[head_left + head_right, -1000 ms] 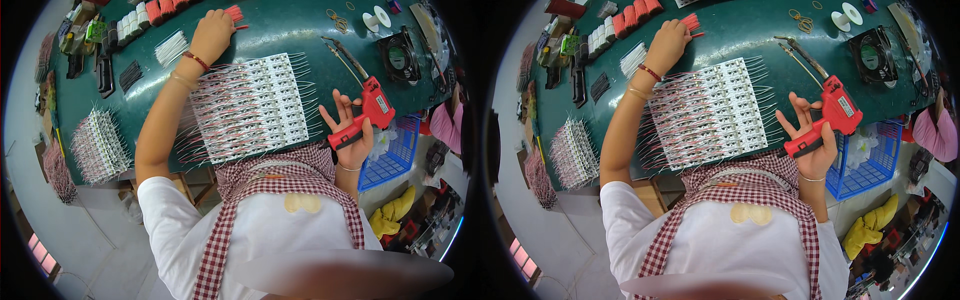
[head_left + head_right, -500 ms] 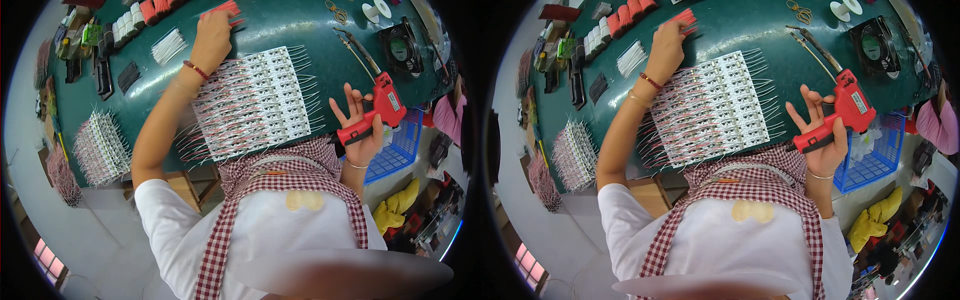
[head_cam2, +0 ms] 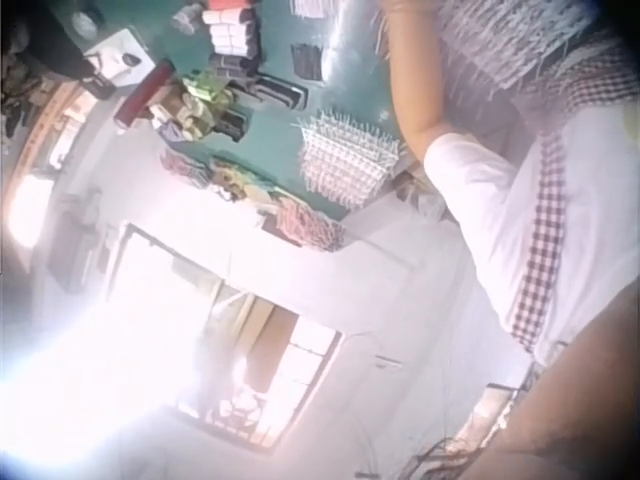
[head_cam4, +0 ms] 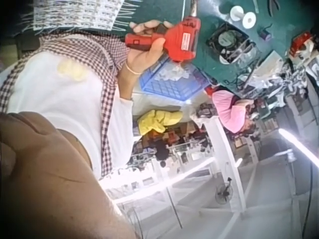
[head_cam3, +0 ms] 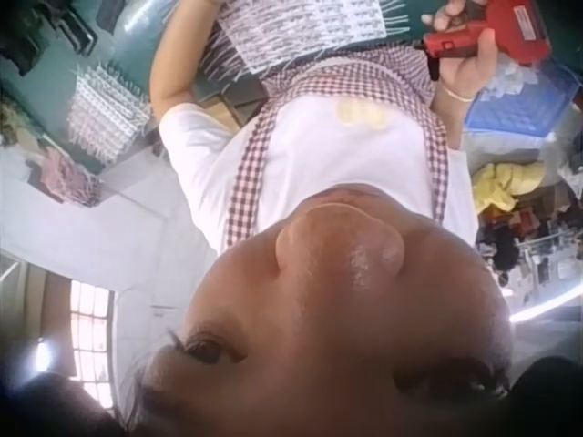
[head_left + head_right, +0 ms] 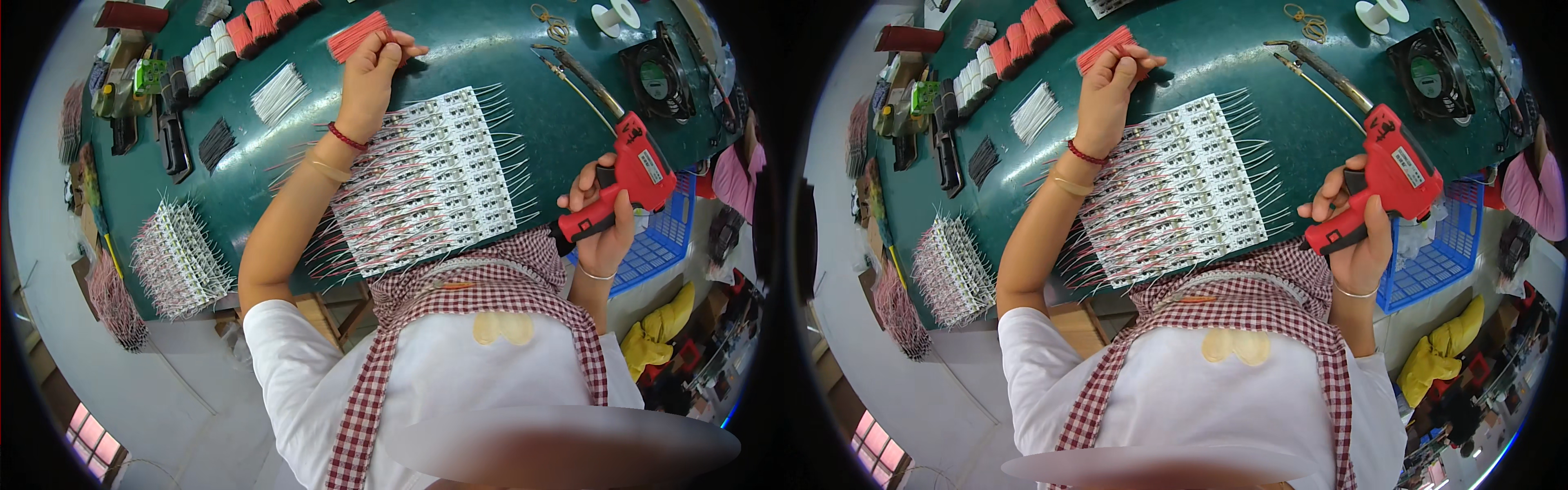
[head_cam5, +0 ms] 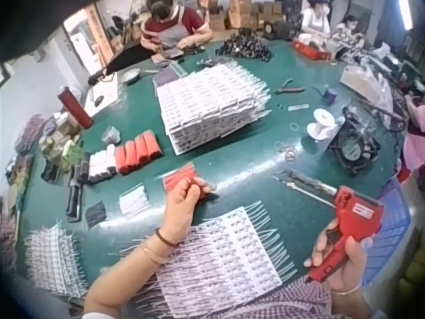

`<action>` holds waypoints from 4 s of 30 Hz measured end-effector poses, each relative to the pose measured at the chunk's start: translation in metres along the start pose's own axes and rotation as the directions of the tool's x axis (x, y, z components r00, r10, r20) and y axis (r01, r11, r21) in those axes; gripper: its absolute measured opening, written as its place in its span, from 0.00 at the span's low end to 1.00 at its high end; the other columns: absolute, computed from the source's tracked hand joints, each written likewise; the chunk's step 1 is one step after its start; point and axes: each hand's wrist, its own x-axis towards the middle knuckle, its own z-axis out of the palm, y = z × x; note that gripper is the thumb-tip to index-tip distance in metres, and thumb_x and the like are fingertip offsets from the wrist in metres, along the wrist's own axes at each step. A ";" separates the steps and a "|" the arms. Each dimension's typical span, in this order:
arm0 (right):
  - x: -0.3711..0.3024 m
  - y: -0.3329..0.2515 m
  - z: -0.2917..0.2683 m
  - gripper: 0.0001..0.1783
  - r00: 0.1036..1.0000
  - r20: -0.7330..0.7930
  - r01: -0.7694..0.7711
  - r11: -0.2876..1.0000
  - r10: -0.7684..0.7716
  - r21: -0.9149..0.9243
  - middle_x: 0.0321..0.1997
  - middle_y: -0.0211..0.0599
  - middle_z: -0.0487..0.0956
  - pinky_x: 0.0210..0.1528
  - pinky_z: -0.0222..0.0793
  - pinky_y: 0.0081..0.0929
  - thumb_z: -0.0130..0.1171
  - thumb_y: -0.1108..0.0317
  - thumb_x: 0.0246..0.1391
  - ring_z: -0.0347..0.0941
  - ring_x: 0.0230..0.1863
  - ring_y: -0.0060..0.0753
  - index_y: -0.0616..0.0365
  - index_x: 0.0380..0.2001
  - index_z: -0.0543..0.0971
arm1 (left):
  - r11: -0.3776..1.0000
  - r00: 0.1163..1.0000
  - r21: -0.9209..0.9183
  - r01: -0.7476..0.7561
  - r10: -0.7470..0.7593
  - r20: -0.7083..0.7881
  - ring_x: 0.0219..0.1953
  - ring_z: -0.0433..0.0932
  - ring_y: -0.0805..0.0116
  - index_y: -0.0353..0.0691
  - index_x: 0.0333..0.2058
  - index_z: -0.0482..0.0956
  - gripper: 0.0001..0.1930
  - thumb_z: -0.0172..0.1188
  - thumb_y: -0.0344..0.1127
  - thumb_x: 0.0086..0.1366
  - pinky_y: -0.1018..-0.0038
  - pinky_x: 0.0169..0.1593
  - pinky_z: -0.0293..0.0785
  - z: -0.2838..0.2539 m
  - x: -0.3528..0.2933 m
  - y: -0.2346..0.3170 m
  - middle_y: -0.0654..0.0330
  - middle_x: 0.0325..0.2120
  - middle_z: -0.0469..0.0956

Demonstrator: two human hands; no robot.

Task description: The person solders red and white wires onto an electronic component grid using a soldering iron gun and solder from a spool.

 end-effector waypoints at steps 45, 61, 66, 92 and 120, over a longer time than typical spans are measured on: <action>-0.012 0.027 0.028 0.09 0.928 -0.315 -0.330 0.827 0.196 -0.455 0.16 0.29 0.72 0.21 0.65 0.20 0.56 0.68 0.58 0.68 0.17 0.19 0.64 0.28 0.74 | 0.090 0.745 0.746 -0.659 0.206 0.634 0.27 0.74 0.65 0.42 0.38 0.81 0.17 0.59 0.21 0.47 0.72 0.28 0.72 0.008 -0.031 0.030 0.61 0.25 0.72; -0.021 0.039 0.019 0.16 0.938 -0.288 -0.324 0.778 0.191 -0.539 0.26 0.26 0.76 0.22 0.63 0.16 0.63 0.75 0.51 0.67 0.20 0.14 0.62 0.45 0.76 | 0.134 0.762 0.750 -0.648 0.088 0.642 0.31 0.71 0.63 0.39 0.34 0.78 0.10 0.57 0.26 0.50 0.70 0.35 0.70 0.010 -0.025 0.032 0.59 0.26 0.66; -0.017 0.034 0.027 0.14 0.940 -0.296 -0.317 0.758 0.170 -0.570 0.25 0.25 0.75 0.22 0.63 0.16 0.63 0.75 0.51 0.67 0.21 0.14 0.61 0.42 0.77 | 0.139 0.751 0.738 -0.660 0.120 0.649 0.28 0.70 0.63 0.41 0.35 0.79 0.11 0.59 0.24 0.50 0.69 0.30 0.69 0.012 -0.023 0.032 0.60 0.25 0.66; -0.042 0.032 0.007 0.15 0.944 -0.216 -0.329 0.700 0.248 -0.634 0.20 0.32 0.70 0.24 0.62 0.19 0.52 0.62 0.62 0.65 0.20 0.21 0.66 0.39 0.72 | 0.143 0.784 0.772 -0.620 0.139 0.605 0.26 0.68 0.66 0.42 0.35 0.80 0.12 0.58 0.24 0.49 0.71 0.31 0.63 0.022 -0.043 0.028 0.62 0.23 0.65; -0.042 0.036 0.000 0.13 0.938 -0.243 -0.345 0.598 0.248 -0.724 0.32 0.31 0.80 0.36 0.70 0.22 0.65 0.70 0.49 0.74 0.31 0.21 0.61 0.39 0.80 | 0.170 0.748 0.730 -0.662 0.084 0.658 0.27 0.70 0.65 0.41 0.34 0.81 0.13 0.61 0.23 0.48 0.71 0.32 0.68 0.021 -0.030 0.031 0.62 0.24 0.68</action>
